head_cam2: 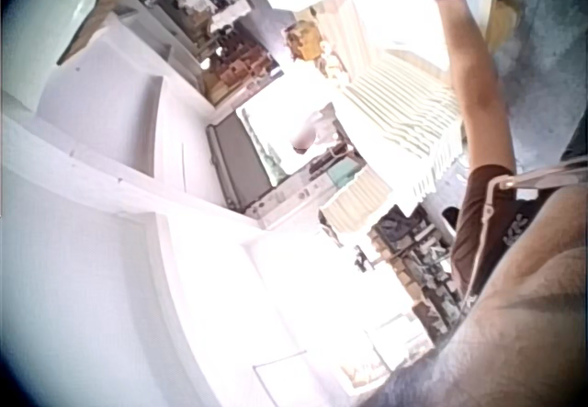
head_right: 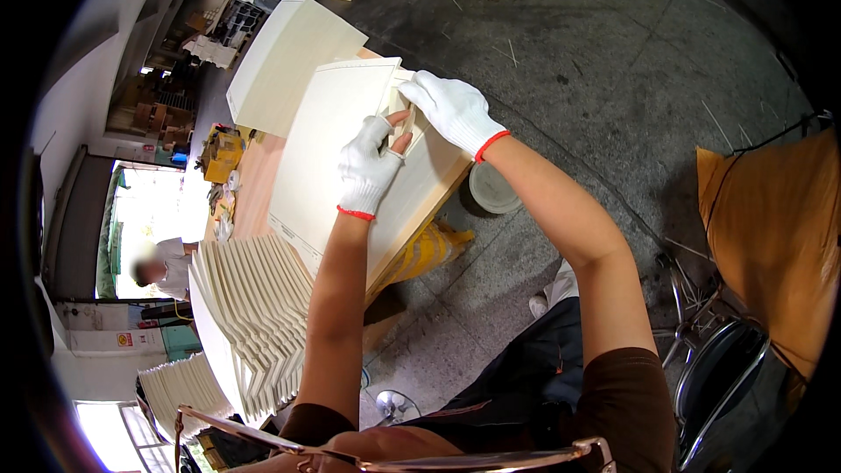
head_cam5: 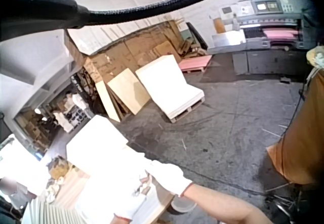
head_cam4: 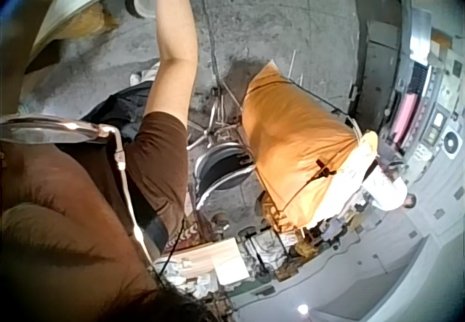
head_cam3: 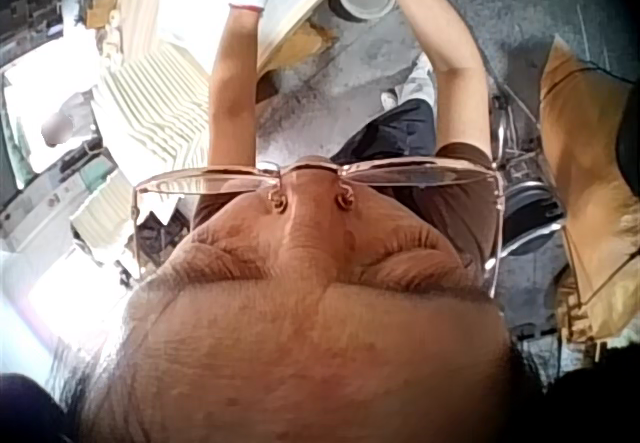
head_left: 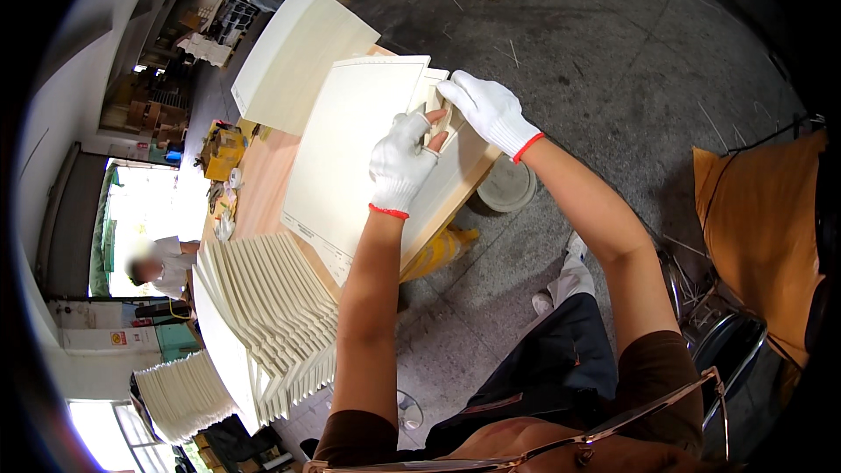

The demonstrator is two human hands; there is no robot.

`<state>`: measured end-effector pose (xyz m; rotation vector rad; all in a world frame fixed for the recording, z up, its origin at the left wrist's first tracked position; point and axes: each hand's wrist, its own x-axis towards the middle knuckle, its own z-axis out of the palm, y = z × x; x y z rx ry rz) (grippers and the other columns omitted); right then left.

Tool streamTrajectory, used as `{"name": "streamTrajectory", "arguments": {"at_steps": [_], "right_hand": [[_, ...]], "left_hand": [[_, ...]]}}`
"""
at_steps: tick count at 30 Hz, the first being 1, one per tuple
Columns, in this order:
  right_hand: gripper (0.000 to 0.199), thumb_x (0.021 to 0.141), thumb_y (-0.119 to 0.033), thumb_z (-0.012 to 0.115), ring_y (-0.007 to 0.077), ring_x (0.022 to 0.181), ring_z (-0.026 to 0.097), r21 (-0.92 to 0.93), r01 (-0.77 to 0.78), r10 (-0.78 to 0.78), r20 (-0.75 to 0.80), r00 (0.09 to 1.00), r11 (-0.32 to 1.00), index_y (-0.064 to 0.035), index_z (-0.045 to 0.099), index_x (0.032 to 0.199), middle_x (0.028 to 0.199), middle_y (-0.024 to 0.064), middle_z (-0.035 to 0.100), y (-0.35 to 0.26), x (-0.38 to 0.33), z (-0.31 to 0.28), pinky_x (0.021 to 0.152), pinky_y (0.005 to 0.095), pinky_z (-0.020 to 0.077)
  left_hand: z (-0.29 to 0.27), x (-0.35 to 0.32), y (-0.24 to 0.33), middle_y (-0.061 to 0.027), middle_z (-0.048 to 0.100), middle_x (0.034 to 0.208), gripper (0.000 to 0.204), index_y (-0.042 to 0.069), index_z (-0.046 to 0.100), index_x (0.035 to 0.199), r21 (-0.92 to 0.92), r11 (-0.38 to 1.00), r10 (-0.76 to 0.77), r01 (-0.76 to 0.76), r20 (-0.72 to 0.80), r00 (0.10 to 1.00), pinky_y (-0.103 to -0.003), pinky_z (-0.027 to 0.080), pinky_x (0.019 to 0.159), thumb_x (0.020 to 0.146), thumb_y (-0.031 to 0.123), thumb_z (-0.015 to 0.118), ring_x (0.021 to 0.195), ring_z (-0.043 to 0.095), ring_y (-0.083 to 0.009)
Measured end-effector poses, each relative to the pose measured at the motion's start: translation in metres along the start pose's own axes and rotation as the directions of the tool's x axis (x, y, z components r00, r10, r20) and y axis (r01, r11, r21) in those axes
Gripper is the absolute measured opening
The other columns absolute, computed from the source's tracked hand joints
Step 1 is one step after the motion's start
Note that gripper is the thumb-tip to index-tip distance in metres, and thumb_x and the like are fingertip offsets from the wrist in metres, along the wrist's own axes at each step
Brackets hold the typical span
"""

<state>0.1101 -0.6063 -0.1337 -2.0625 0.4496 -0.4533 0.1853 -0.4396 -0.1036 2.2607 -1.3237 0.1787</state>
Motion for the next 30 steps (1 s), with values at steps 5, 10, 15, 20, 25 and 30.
{"name": "streamTrajectory", "arguments": {"at_steps": [5,10,15,20,25,30], "right_hand": [[0.047,0.099,-0.054,0.039,0.0391,0.083,0.063,0.071,0.049,-0.045,-0.062,0.997,0.996,-0.0115,0.059,0.1,0.084,0.0182,0.065,0.006,0.002,0.007,0.072,0.0476,0.0459],[0.046,0.1,-0.052,0.039,0.0396,0.08,0.062,0.045,0.059,-0.056,-0.061,0.997,0.997,-0.0104,0.057,0.095,0.079,0.0181,0.063,0.007,0.002,0.006,0.07,0.0481,0.0446],[0.046,0.1,-0.053,0.039,0.0403,0.082,0.064,0.018,0.048,-0.048,-0.047,0.998,0.999,-0.0112,0.057,0.098,0.083,0.0184,0.065,0.008,0.004,0.007,0.07,0.0487,0.0467],[0.048,0.099,-0.055,0.041,0.0375,0.086,0.065,-0.046,0.054,-0.058,-0.074,0.996,0.997,-0.0102,0.058,0.099,0.09,0.0175,0.067,0.005,0.002,0.001,0.071,0.0474,0.0484],[0.035,0.096,-0.041,0.056,0.022,0.079,0.064,0.581,0.1,0.17,-0.392,0.904,0.808,-0.0072,0.062,0.101,0.085,0.0079,0.065,0.003,-0.008,0.006,0.068,0.0366,0.05],[0.034,0.091,-0.036,0.07,0.0121,0.075,0.059,0.88,-0.464,0.181,0.442,0.879,0.104,-0.0064,0.062,0.104,0.084,0.0011,0.06,-0.02,-0.029,0.038,0.068,0.0273,0.0507]], "left_hand": [[0.0,0.0,-0.003,-0.0064,0.059,0.085,0.035,0.02,0.071,0.117,0.003,1.0,-0.02,0.02,0.009,1.0,-0.031,0.051,0.069,0.082,0.017,0.076,0.069,0.06,-0.0204],[-0.002,0.001,-0.004,-0.0069,0.06,0.087,0.038,0.021,0.07,0.119,-0.041,0.999,-0.01,0.011,0.022,1.0,-0.031,0.052,0.069,0.082,0.016,0.075,0.071,0.061,-0.0209],[-0.003,0.001,-0.006,-0.0077,0.061,0.088,0.037,0.022,0.071,0.118,-0.042,0.999,0.01,-0.01,0.004,1.0,-0.032,0.052,0.069,0.082,0.014,0.074,0.073,0.063,-0.0222],[-0.001,0.001,-0.003,-0.0063,0.063,0.09,0.038,0.023,0.069,0.121,0.047,0.996,0.079,-0.078,-0.012,0.997,-0.033,0.054,0.07,0.084,0.014,0.068,0.075,0.065,-0.0245],[0.003,-0.003,0.006,-0.0043,0.067,0.095,0.047,0.024,0.061,0.131,0.182,0.976,0.145,-0.123,-0.108,0.984,-0.035,0.055,0.071,0.085,0.016,0.064,0.081,0.067,-0.0263],[-0.001,-0.018,0.002,-0.0069,0.069,0.103,0.054,0.02,0.056,0.135,0.095,0.995,0.039,-0.021,-0.188,0.982,-0.036,0.055,0.068,0.083,0.018,0.069,0.082,0.069,-0.0274]]}}
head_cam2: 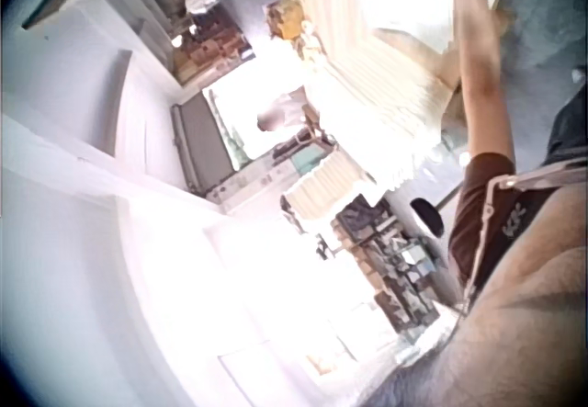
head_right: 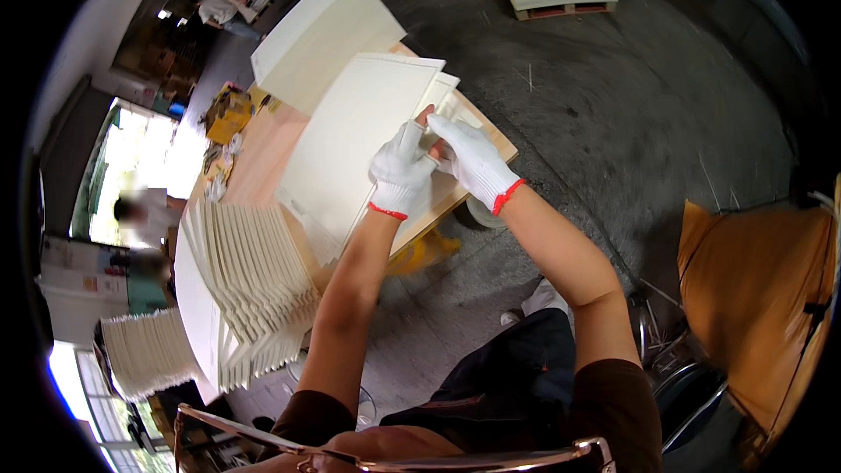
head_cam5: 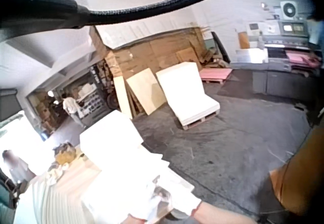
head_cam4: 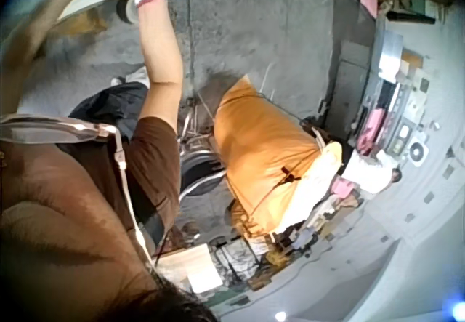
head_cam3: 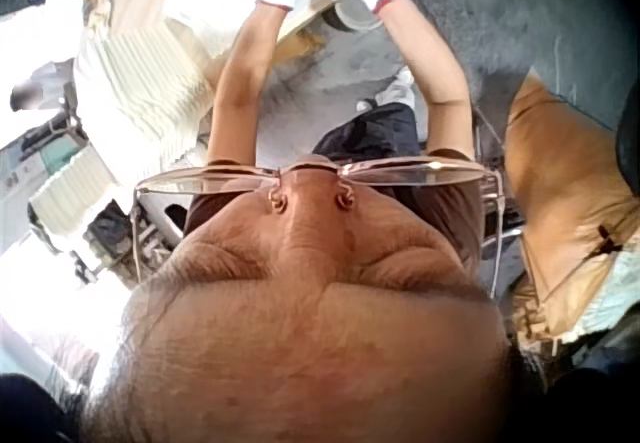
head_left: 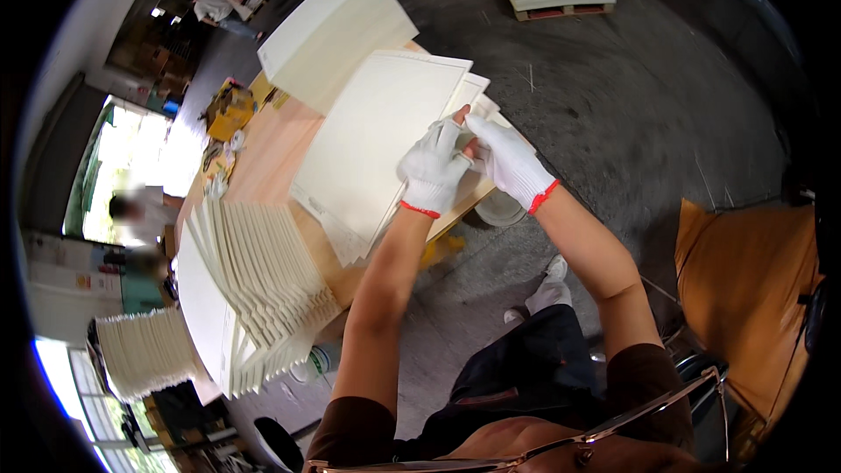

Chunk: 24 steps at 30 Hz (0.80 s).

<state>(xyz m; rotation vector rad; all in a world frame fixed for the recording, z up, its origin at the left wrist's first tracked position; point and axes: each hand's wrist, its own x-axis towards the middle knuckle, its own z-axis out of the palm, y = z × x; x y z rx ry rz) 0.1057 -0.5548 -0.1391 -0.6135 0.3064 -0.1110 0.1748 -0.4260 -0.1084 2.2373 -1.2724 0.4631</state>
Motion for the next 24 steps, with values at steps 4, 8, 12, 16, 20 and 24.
{"name": "streamTrajectory", "arguments": {"at_steps": [4,8,12,16,20,24], "right_hand": [[0.039,0.091,-0.028,0.07,0.018,0.082,0.064,-0.121,-0.068,0.06,-0.071,0.996,0.99,-0.0016,0.058,0.116,0.096,0.0076,0.062,0.014,0.002,0.02,0.072,0.0305,0.0554],[0.037,0.093,-0.019,0.065,0.0277,0.093,0.068,-0.257,-0.071,0.042,-0.118,0.992,0.964,0.0021,0.055,0.122,0.111,0.0157,0.064,0.018,-0.004,0.031,0.076,0.0383,0.0609],[0.034,0.094,-0.015,0.063,0.027,0.097,0.067,-0.286,-0.043,0.029,-0.053,0.998,0.957,0.0025,0.056,0.123,0.116,0.0161,0.064,0.013,-0.009,0.029,0.077,0.0384,0.0601],[0.033,0.095,-0.014,0.061,0.0271,0.101,0.066,-0.318,-0.058,0.054,-0.023,0.998,0.946,0.0049,0.056,0.122,0.117,0.0158,0.063,-0.012,-0.035,-0.013,0.084,0.0416,0.0593],[0.041,0.091,-0.02,0.066,0.0226,0.095,0.069,-0.457,-0.165,0.138,-0.092,0.986,0.874,-0.0024,0.056,0.127,0.115,0.0105,0.066,-0.055,-0.076,-0.05,0.069,0.0382,0.0603],[0.042,0.092,-0.018,0.064,0.0223,0.084,0.07,-0.556,-0.19,0.156,-0.109,0.982,0.809,-0.0026,0.053,0.129,0.108,0.011,0.068,-0.071,-0.091,-0.063,0.057,0.0349,0.0588]], "left_hand": [[0.008,-0.048,0.002,-0.0122,0.069,0.102,0.047,0.011,0.058,0.129,-0.061,0.988,-0.152,0.14,-0.351,0.924,-0.035,0.055,0.069,0.085,0.017,0.071,0.08,0.07,-0.0237],[-0.016,-0.142,0.024,-0.0124,0.069,0.106,0.034,0.006,0.057,0.125,-0.59,0.577,-0.613,0.565,0.145,0.777,-0.037,0.054,0.082,0.094,0.018,0.064,0.097,0.068,-0.0225],[-0.015,-0.191,0.0,-0.015,0.064,0.125,0.03,0.006,0.056,0.125,-0.866,-0.364,-0.723,0.343,0.495,0.482,-0.042,0.049,0.098,0.099,0.022,0.056,0.115,0.061,-0.0299],[-0.036,-0.218,-0.009,-0.0165,0.055,0.137,0.045,0.006,0.05,0.133,-0.854,-0.52,-0.699,0.018,0.437,0.566,-0.049,0.044,0.106,0.099,0.034,0.053,0.125,0.054,-0.0336],[-0.087,-0.2,0.009,-0.0127,0.06,0.13,0.047,0.003,0.048,0.136,-0.7,-0.714,-0.611,0.007,0.627,0.484,-0.042,0.047,0.102,0.096,0.026,0.058,0.121,0.057,-0.0284],[-0.08,-0.22,0.016,-0.0117,0.063,0.118,0.047,-0.002,0.051,0.128,-0.859,-0.415,-0.711,0.3,0.512,0.481,-0.034,0.05,0.095,0.086,0.007,0.069,0.11,0.061,-0.022]]}}
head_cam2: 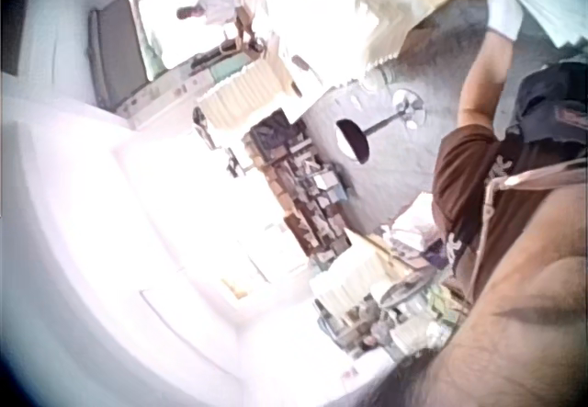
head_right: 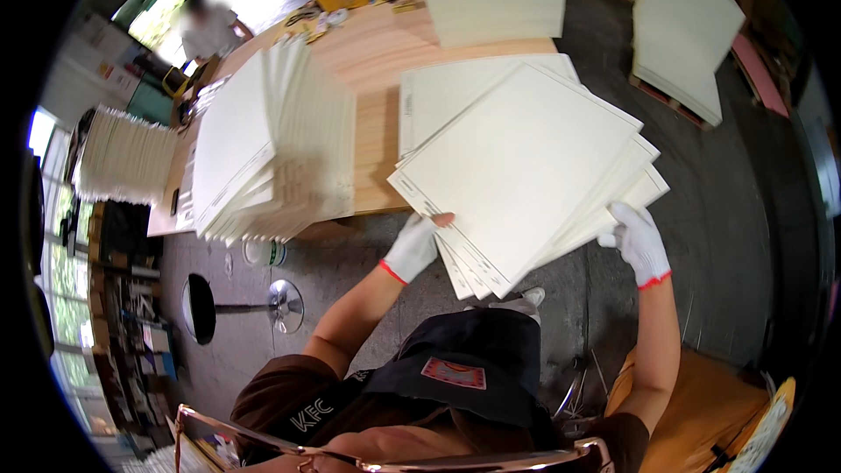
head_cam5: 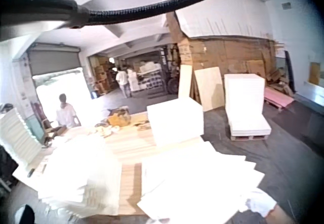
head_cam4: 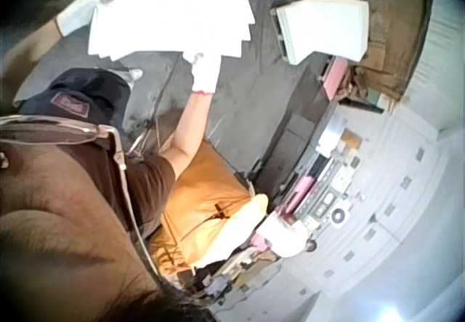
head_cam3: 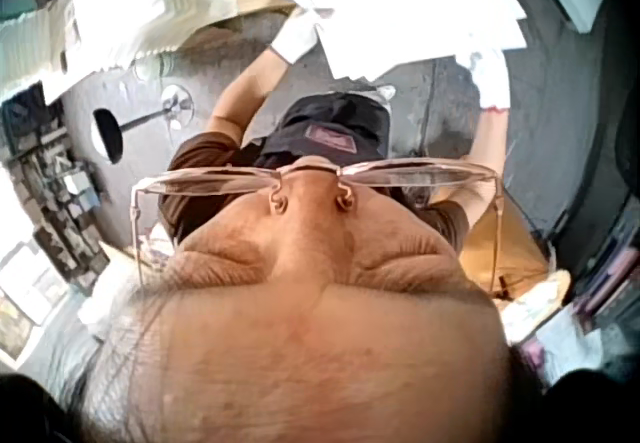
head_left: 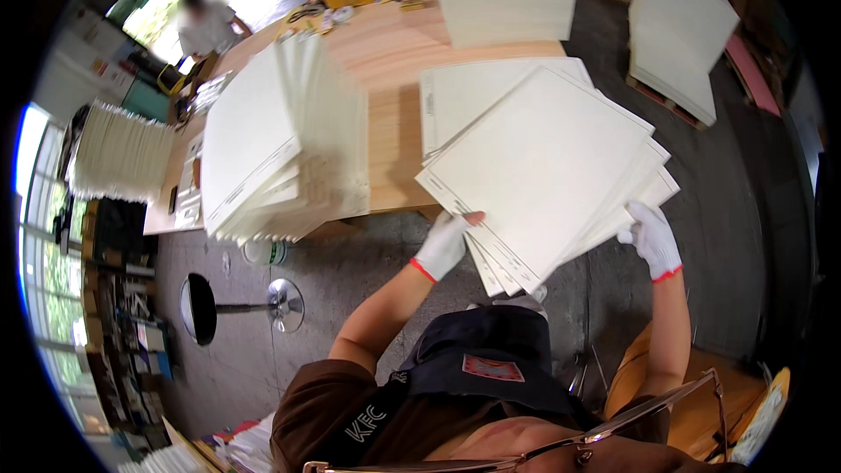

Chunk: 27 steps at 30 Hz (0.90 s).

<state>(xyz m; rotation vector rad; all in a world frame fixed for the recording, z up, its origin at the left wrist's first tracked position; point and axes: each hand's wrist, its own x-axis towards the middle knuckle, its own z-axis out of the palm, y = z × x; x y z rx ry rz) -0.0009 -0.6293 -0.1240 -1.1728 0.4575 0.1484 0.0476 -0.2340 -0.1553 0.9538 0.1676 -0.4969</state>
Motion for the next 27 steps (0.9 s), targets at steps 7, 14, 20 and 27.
{"name": "streamTrajectory", "arguments": {"at_steps": [7,14,20,27], "right_hand": [[0.046,0.09,-0.011,0.063,0.0226,0.105,0.064,0.067,0.289,-0.296,0.159,0.942,0.955,0.001,0.05,0.132,0.12,0.0116,0.063,-0.033,0.028,0.12,0.086,0.0406,0.0545],[0.049,0.095,-0.042,0.058,0.016,0.105,0.059,-0.03,0.47,-0.308,0.717,0.625,0.882,-0.0025,0.059,0.124,0.11,0.0078,0.062,-0.054,-0.021,0.405,0.089,0.0343,0.05],[0.058,0.089,-0.033,0.069,0.0222,0.091,0.066,-0.043,0.216,-0.124,0.702,0.701,0.975,0.0157,0.054,0.118,0.111,0.0206,0.065,-0.019,0.029,0.507,0.073,0.0311,0.0534],[0.048,0.09,-0.026,0.068,0.0271,0.101,0.065,-0.062,-0.046,0.077,0.717,0.693,0.997,0.0116,0.058,0.117,0.116,0.0198,0.063,0.0,0.036,0.522,0.081,0.039,0.0585]], "left_hand": [[-0.009,-0.103,0.067,-0.0169,0.06,0.116,0.049,-0.005,0.047,0.13,0.217,0.926,0.372,-0.31,-0.373,0.85,-0.037,0.051,0.092,0.087,0.005,0.069,0.11,0.059,-0.0231],[-0.059,-0.139,0.212,-0.013,0.062,0.119,0.035,0.0,0.052,0.127,0.016,0.536,0.793,-0.844,-0.354,0.496,-0.037,0.056,0.089,0.094,0.008,0.06,0.108,0.062,-0.0231],[-0.075,-0.122,0.272,-0.0068,0.066,0.104,0.017,0.003,0.059,0.112,-0.059,0.611,0.668,-0.789,-0.497,0.554,-0.027,0.057,0.076,0.094,0.004,0.061,0.093,0.066,-0.0165],[-0.124,-0.105,0.252,-0.0117,0.06,0.121,0.037,0.004,0.052,0.128,-0.061,0.628,0.596,-0.776,-0.604,0.529,-0.043,0.051,0.096,0.093,0.011,0.064,0.111,0.059,-0.027]]}}
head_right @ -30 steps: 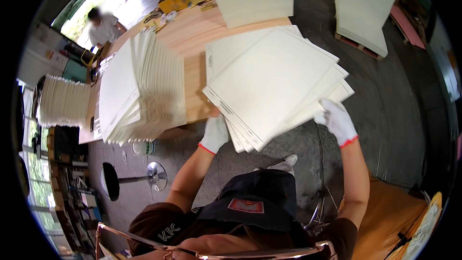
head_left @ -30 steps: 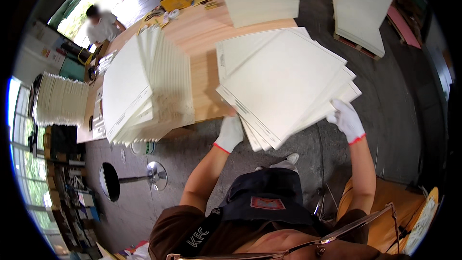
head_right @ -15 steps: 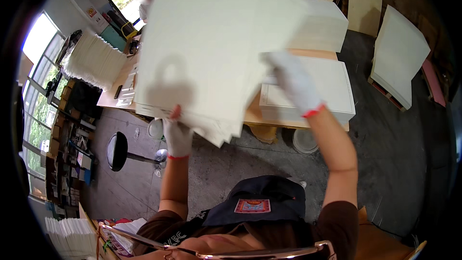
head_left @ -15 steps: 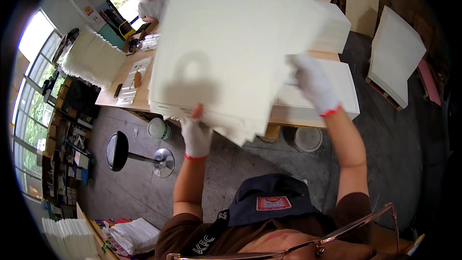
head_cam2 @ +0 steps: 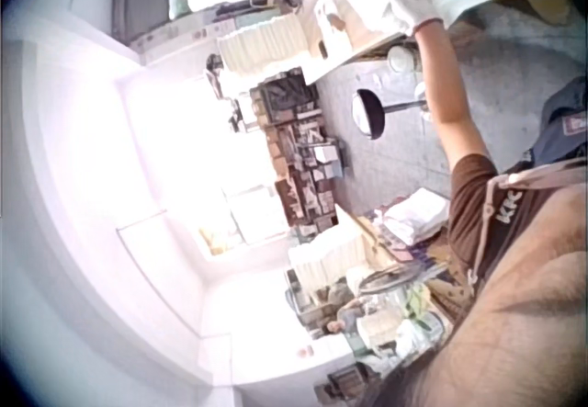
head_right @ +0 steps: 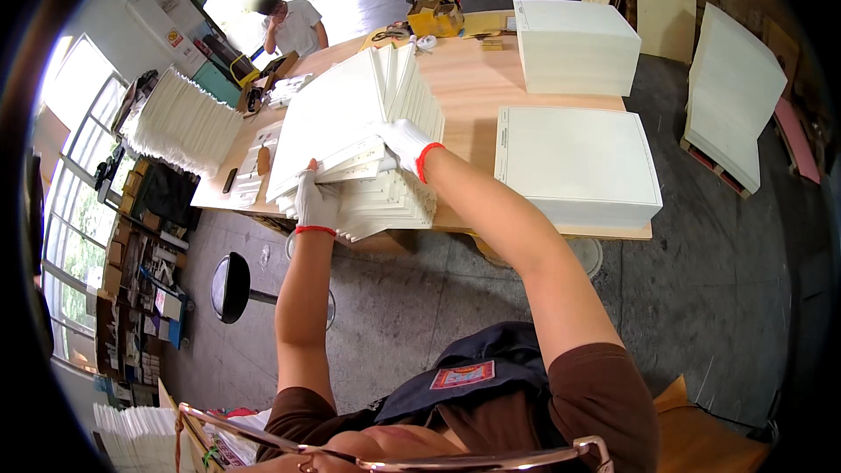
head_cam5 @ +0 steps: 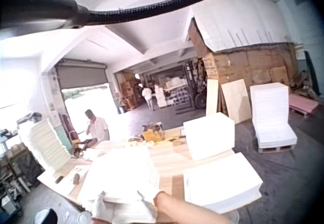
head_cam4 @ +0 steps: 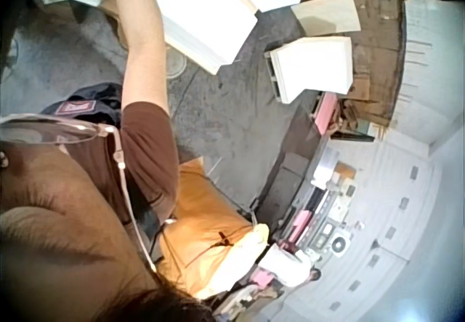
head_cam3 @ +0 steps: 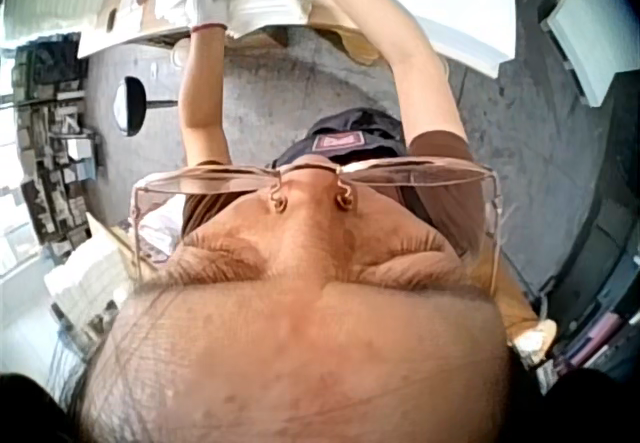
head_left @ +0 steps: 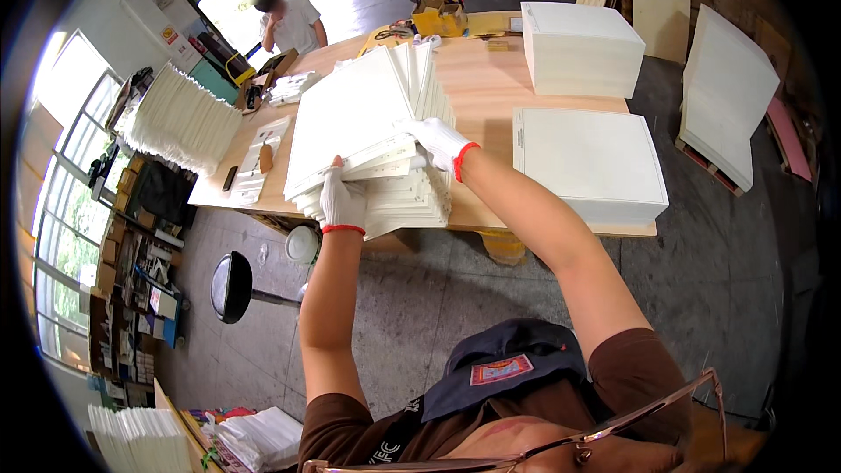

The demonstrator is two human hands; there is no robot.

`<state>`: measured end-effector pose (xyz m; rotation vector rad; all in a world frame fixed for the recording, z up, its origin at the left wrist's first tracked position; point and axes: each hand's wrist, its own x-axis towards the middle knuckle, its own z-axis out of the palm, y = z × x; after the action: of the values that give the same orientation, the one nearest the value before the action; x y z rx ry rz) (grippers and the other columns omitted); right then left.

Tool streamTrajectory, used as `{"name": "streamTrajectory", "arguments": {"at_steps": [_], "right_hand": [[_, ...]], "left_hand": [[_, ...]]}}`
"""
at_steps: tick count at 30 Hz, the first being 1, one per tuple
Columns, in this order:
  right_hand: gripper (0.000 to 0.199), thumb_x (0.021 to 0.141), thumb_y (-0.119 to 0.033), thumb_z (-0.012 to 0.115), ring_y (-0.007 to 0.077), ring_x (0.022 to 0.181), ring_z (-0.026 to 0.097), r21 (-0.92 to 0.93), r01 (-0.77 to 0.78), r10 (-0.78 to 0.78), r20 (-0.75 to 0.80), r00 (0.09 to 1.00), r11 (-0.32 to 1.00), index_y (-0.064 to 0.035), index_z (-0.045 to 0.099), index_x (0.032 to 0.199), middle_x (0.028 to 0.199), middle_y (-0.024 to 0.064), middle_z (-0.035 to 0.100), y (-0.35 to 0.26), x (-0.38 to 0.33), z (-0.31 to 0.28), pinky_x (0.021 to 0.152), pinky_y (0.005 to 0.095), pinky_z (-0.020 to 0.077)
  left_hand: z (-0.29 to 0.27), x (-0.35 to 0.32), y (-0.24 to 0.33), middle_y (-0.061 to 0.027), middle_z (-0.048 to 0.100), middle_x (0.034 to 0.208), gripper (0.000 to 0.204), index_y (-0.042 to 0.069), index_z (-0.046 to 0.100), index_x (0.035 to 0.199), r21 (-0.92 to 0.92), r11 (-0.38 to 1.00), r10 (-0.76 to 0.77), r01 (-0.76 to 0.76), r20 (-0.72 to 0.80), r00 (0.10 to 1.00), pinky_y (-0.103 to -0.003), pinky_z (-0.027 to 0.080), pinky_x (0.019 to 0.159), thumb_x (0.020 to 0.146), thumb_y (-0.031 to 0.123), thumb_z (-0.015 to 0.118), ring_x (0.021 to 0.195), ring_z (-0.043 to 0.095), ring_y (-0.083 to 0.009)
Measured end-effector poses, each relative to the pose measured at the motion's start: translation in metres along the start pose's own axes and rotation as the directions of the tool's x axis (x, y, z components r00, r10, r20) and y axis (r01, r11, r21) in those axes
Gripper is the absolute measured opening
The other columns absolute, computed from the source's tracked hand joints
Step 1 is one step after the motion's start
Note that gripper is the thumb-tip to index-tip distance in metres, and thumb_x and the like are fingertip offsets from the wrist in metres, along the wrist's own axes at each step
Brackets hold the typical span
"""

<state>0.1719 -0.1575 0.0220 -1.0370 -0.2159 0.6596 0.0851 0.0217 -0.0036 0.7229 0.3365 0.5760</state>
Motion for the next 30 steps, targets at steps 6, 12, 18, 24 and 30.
{"name": "streamTrajectory", "arguments": {"at_steps": [6,12,18,24,30], "right_hand": [[0.044,0.091,-0.026,0.068,0.0267,0.097,0.067,0.107,0.037,-0.038,0.008,0.999,0.994,0.0067,0.058,0.119,0.115,0.0186,0.064,-0.005,-0.004,0.006,0.081,0.0419,0.0607],[0.041,0.097,-0.035,0.061,0.0209,0.089,0.066,-0.057,0.08,-0.069,0.171,0.983,0.995,-0.002,0.058,0.122,0.105,0.0116,0.066,0.026,-0.081,-0.071,0.075,0.0335,0.0581],[0.036,0.098,-0.041,0.058,0.0105,0.07,0.061,-0.53,-0.005,-0.196,-0.323,0.926,0.848,-0.0079,0.063,0.111,0.085,0.004,0.067,0.046,-0.208,-0.213,0.06,0.0263,0.0483],[0.049,0.095,-0.051,0.055,0.028,0.093,0.067,-0.714,-0.228,-0.708,-0.696,0.124,0.662,-0.0057,0.062,0.112,0.1,0.015,0.069,0.02,-0.312,-0.363,0.083,0.0388,0.05],[0.075,0.083,-0.079,0.047,0.0335,0.093,0.066,-0.699,-0.612,-0.561,-0.693,0.452,0.37,-0.0074,0.064,0.096,0.094,0.0161,0.068,0.001,-0.305,-0.367,0.082,0.0424,0.0493]], "left_hand": [[0.01,0.003,0.018,-0.0096,0.061,0.12,0.037,0.004,0.051,0.126,-0.065,0.987,-0.149,0.148,-0.012,0.989,-0.044,0.047,0.103,0.093,0.014,0.065,0.113,0.06,-0.0275],[-0.014,-0.088,0.0,-0.0139,0.05,0.138,0.044,0.0,0.045,0.134,-0.179,0.984,0.026,-0.018,0.043,0.999,-0.042,0.039,0.11,0.102,0.03,0.05,0.125,0.049,-0.0278],[-0.024,-0.185,-0.13,-0.0135,0.057,0.135,0.038,0.0,0.052,0.132,0.47,0.868,-0.143,-0.159,0.544,0.827,-0.035,0.042,0.104,0.095,0.008,0.057,0.124,0.053,-0.0243],[0.123,-0.181,-0.254,-0.0092,0.064,0.117,0.032,0.012,0.067,0.115,0.166,0.287,-0.246,-0.943,0.965,0.095,-0.037,0.048,0.095,0.085,0.003,0.064,0.11,0.06,-0.0295],[0.213,-0.148,-0.371,-0.0031,0.065,0.112,0.022,0.022,0.072,0.105,0.197,0.15,-0.425,-0.969,0.897,0.117,-0.038,0.047,0.093,0.083,0.02,0.069,0.105,0.057,-0.0264]]}}
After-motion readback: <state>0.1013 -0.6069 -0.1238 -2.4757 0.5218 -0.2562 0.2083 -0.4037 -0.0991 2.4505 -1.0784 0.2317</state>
